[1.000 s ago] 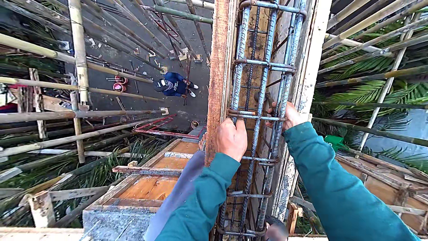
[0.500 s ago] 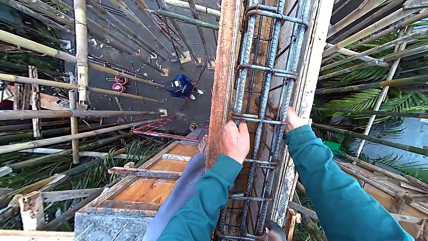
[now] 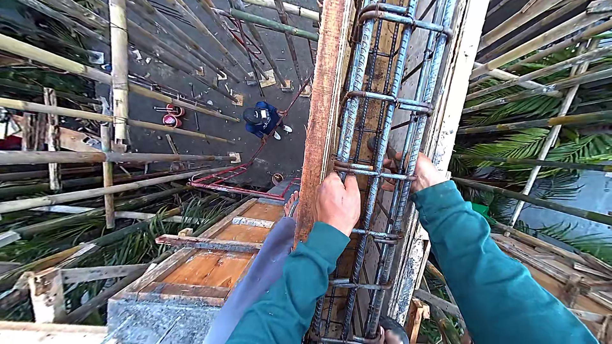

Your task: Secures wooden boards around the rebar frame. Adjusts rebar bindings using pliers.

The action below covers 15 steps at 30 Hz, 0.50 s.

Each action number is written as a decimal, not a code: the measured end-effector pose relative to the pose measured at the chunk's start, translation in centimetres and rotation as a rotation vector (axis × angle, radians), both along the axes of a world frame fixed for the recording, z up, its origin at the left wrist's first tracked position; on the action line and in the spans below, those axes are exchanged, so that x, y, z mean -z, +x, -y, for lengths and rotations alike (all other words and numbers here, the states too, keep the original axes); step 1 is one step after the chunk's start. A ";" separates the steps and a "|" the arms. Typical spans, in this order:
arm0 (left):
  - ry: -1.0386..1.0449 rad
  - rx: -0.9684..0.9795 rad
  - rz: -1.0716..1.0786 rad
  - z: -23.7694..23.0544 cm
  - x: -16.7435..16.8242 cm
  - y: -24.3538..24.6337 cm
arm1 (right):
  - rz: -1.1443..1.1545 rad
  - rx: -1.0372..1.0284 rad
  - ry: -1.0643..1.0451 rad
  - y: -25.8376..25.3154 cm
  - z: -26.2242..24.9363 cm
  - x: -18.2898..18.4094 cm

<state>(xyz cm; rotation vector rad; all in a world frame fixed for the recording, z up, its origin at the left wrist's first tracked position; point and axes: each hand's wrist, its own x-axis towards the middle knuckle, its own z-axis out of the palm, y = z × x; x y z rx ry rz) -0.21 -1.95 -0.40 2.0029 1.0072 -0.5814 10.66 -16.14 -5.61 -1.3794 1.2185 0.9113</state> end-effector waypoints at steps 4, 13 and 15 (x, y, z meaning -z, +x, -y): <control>0.006 -0.009 0.001 0.0 -0.1 0.1 | -0.045 -0.082 0.018 0.9 0.3 0.9; -0.005 0.006 -0.010 -0.2 -0.1 0.1 | 0.010 -0.103 0.029 0.4 0.4 1.6; -0.007 0.008 -0.018 -0.2 -0.1 0.2 | 0.053 -0.114 0.050 0.2 0.7 2.0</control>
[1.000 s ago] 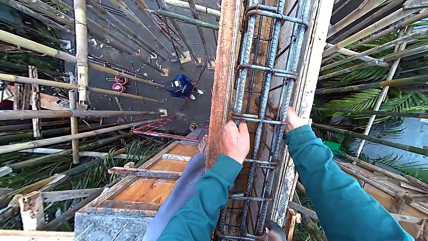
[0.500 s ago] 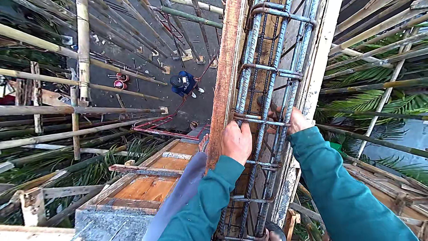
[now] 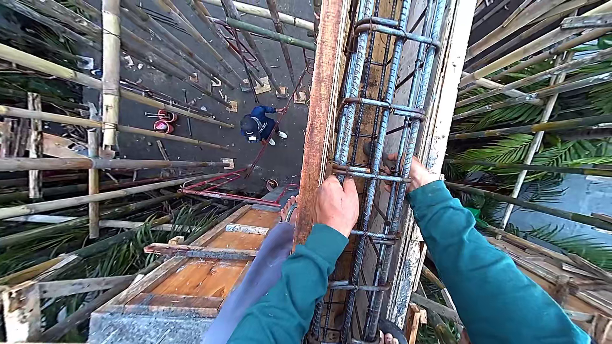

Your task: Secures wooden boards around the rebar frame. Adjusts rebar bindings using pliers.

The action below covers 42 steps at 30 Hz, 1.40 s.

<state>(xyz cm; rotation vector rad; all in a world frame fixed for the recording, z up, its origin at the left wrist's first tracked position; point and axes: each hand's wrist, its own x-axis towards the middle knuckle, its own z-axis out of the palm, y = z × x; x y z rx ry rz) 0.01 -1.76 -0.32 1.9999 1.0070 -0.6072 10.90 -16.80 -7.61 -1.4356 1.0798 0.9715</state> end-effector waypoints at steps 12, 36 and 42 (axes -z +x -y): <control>-0.051 0.013 -0.003 0.1 0.0 -0.3 | -0.008 0.086 -0.106 -0.3 -0.6 -3.2; -0.042 -0.005 0.037 0.0 0.4 -0.3 | -0.039 -0.056 0.015 1.5 -0.1 -0.3; -0.023 -0.006 0.033 0.1 0.2 -0.4 | -0.029 -0.080 0.053 1.3 0.6 1.3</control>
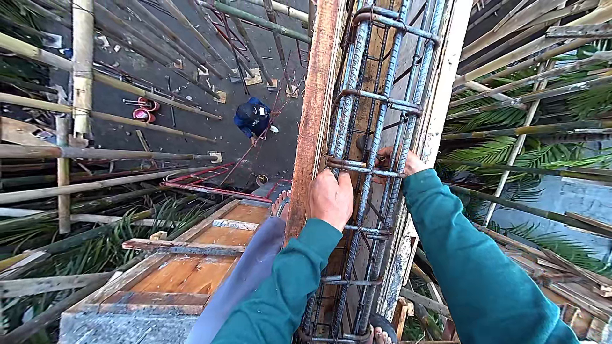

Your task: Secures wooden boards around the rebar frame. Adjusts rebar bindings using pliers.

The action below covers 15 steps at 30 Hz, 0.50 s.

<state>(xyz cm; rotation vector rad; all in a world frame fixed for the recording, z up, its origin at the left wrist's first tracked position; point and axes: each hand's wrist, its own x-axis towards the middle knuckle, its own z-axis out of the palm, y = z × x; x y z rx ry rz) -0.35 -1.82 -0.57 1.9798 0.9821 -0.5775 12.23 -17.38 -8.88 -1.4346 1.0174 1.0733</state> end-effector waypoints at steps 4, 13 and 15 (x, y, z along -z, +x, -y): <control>0.016 0.006 -0.006 0.0 0.1 0.1 | -0.051 -0.003 -0.073 0.2 -0.4 0.1; 0.017 0.008 -0.014 0.0 0.0 0.3 | -0.012 0.102 -0.051 -0.2 -0.4 0.1; 0.006 0.001 -0.014 0.0 -0.1 0.3 | 0.006 0.099 -0.054 -0.3 -0.5 0.2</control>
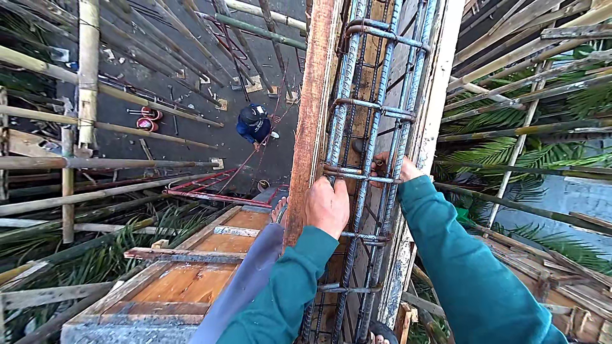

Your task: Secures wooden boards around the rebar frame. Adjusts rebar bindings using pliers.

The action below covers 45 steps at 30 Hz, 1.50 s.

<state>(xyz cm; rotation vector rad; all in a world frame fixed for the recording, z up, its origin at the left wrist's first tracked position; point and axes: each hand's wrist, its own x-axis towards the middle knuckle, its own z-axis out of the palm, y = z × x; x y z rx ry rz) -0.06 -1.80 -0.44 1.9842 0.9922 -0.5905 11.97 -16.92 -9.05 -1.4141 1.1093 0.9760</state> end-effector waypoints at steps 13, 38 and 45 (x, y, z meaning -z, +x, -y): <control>-0.042 -0.005 -0.005 -0.2 -0.8 0.2 | 0.044 -0.029 0.006 -0.4 -0.4 -0.8; -0.026 -0.015 0.093 -0.5 0.4 0.0 | 0.092 -0.108 0.062 -0.4 0.9 -1.7; -0.026 -0.005 0.049 -0.6 -0.3 0.4 | 0.219 -0.061 -0.035 -1.8 0.5 -7.4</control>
